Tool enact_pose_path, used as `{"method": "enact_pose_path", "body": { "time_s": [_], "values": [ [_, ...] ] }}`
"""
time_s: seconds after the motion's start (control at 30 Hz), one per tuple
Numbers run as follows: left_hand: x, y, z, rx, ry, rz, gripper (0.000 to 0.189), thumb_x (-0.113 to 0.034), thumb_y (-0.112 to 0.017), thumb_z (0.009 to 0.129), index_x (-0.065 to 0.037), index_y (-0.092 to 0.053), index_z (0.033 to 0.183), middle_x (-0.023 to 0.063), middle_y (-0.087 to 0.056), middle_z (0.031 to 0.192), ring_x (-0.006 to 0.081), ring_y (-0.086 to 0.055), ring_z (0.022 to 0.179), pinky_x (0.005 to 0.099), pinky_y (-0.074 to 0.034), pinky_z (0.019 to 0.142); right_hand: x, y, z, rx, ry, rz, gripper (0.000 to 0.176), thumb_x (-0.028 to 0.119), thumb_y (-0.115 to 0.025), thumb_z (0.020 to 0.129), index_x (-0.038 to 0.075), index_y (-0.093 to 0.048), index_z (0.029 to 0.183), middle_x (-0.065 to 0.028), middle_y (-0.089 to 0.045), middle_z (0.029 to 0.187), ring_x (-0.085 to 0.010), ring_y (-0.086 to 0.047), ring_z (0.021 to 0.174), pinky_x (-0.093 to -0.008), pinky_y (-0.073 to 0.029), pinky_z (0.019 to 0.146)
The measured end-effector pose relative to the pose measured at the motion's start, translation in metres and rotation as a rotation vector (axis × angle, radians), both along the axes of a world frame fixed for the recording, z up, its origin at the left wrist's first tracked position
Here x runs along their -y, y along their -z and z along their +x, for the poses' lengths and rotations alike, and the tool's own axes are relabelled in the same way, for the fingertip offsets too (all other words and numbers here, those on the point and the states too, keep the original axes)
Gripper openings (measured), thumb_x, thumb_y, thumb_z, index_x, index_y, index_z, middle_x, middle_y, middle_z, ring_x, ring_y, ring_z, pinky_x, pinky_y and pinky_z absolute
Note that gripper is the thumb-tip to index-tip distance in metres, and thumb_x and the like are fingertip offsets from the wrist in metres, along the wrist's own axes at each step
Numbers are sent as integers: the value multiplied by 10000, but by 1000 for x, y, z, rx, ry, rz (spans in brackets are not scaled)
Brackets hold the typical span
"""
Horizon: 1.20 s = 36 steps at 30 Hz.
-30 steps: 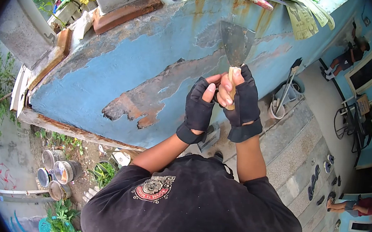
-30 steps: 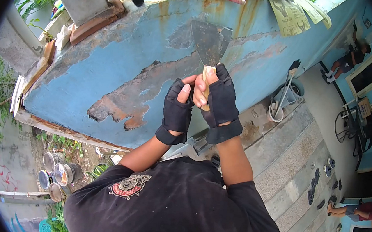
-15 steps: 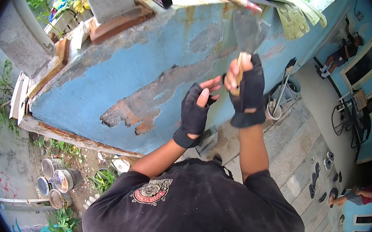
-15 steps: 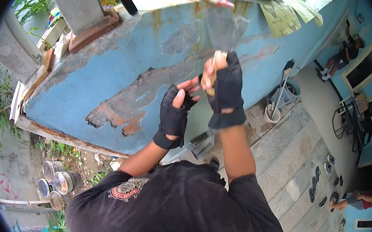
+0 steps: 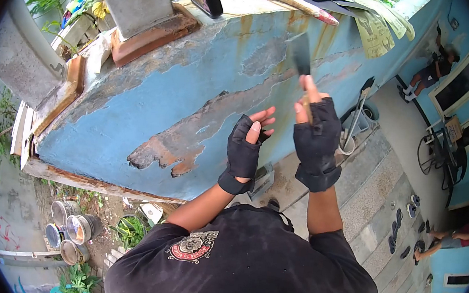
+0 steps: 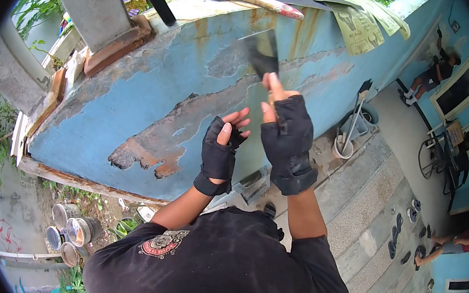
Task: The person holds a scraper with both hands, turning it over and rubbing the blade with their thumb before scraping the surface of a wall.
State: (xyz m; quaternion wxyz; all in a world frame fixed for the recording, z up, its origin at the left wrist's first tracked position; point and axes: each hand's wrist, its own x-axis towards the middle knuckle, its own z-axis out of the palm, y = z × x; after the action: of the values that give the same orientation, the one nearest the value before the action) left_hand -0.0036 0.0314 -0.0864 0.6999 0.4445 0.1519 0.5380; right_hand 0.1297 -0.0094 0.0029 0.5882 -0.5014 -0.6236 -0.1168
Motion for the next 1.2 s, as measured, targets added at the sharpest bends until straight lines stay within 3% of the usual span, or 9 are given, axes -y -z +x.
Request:
{"method": "enact_pose_path", "body": {
  "time_s": [0.13,0.27,0.5,0.73,0.8,0.9,1.03,1.1,1.2],
  "values": [
    [4,0,4,-16,9,-5,395,-240,-474,1025,23,-487,1320,193,-535,1385,249,-562,1206,379,-466,1001,8,12,0,51,21,-329,574,40,-639,834,182,-558,1384,-128,-580,949,-289,-608,812,-399,-497,701],
    [3,3,4,-19,-22,-18,379,-227,-474,1025,24,-500,1307,193,-543,1376,248,-566,1200,376,-474,990,32,28,9,13,23,-532,536,33,-648,827,139,-579,1348,-134,-608,939,-298,-634,846,-396,-502,714],
    [4,10,8,-36,-14,-27,368,-220,-470,1026,23,-509,1300,186,-552,1369,246,-574,1187,375,-479,986,36,41,14,-218,-45,-378,484,-1,-620,835,80,-599,1312,-98,-608,935,-237,-629,847,-331,-500,774],
    [8,9,11,-15,-4,-14,354,-220,-459,1033,26,-535,1277,158,-580,1345,224,-579,1161,355,-485,957,12,8,0,-99,-99,-219,482,16,-613,840,72,-595,1318,-106,-593,929,-240,-617,817,-335,-499,731],
    [9,8,10,-42,-16,-27,353,-216,-458,1033,26,-534,1279,162,-579,1346,226,-580,1163,355,-485,958,5,7,3,-50,-141,-190,484,-30,-609,839,48,-598,1316,-84,-584,949,-167,-559,830,-279,-463,752],
    [9,8,9,-17,-27,-32,349,-209,-454,1034,25,-533,1281,161,-579,1346,226,-578,1166,355,-485,959,17,9,9,37,-82,-394,483,20,-620,837,76,-593,1316,-133,-600,928,-267,-619,822,-347,-502,719],
    [5,13,7,-41,-52,-36,378,-229,-474,1024,27,-506,1302,184,-558,1356,245,-576,1178,371,-476,986,34,18,20,104,-50,-534,486,10,-619,831,70,-598,1313,-116,-590,908,-234,-609,815,-330,-491,732],
    [5,10,8,-25,-51,-52,377,-231,-475,1023,24,-510,1299,188,-553,1365,239,-576,1172,372,-477,984,32,29,19,-228,-136,-322,489,6,-622,829,71,-602,1313,-92,-574,893,-190,-584,798,-311,-476,732],
    [4,14,11,-30,-52,-34,338,-206,-459,1033,20,-542,1270,160,-587,1338,222,-591,1149,348,-495,940,31,21,11,-184,-102,-325,489,9,-608,847,79,-594,1330,-74,-560,887,-169,-565,783,-298,-472,727]
  ]
}}
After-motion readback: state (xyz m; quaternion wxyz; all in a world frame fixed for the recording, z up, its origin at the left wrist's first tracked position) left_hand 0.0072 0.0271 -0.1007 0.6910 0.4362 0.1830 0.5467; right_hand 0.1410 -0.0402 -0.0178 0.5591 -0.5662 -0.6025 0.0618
